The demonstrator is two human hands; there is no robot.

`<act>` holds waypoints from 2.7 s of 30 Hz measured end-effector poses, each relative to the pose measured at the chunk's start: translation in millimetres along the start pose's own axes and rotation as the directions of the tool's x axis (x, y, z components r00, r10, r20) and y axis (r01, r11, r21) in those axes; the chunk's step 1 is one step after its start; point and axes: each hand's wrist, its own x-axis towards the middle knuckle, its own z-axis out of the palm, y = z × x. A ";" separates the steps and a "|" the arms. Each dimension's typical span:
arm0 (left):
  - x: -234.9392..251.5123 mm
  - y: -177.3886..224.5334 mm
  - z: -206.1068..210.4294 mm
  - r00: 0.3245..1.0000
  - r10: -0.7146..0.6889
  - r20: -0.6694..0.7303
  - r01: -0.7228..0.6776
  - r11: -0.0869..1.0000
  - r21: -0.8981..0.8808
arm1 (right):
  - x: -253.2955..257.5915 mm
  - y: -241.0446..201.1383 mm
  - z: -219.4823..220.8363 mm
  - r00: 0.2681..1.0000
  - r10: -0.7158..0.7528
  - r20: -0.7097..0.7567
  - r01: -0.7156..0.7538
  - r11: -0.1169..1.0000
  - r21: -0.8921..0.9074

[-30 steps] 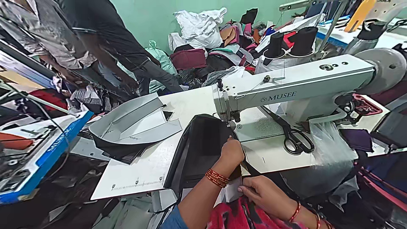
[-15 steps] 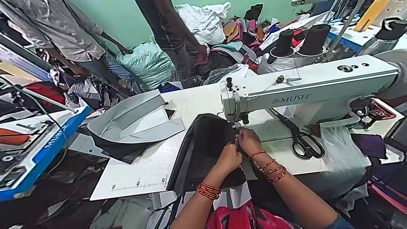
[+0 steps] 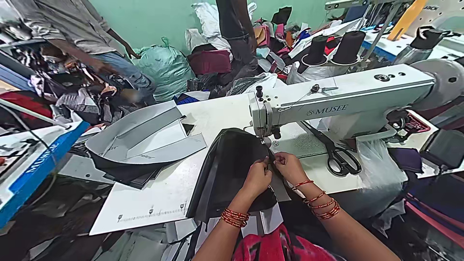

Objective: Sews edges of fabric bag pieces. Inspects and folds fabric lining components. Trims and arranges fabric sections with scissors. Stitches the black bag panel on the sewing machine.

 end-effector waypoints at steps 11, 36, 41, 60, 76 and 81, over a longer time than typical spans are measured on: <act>0.4 12.1 3.8 0.998 -0.057 0.002 0.056 0.997 0.044 | -5.7 7.5 16.3 0.998 -0.052 -0.027 0.054 0.996 0.069; 0.3 35.4 6.2 0.985 -0.160 0.066 0.136 0.951 0.277 | -6.1 19.1 11.7 0.998 -0.067 0.014 0.064 0.983 0.172; 0.7 33.3 4.6 0.985 -0.150 0.084 0.121 0.952 0.281 | -9.2 17.7 9.5 0.994 -0.108 0.014 0.106 0.990 0.097; -2.2 26.0 6.8 0.993 -0.075 0.088 0.051 0.968 0.247 | -12.8 24.0 8.2 0.987 -0.159 0.025 0.156 0.984 0.089; -24.4 -6.2 -0.7 0.972 0.217 -0.094 -0.189 0.951 0.247 | -31.0 1.4 32.0 0.977 -0.173 0.126 0.213 0.856 -0.472; 31.3 1.4 -14.1 0.971 0.231 0.062 -0.230 0.829 0.509 | -30.9 1.8 32.7 0.978 -0.176 0.115 0.210 0.855 -0.475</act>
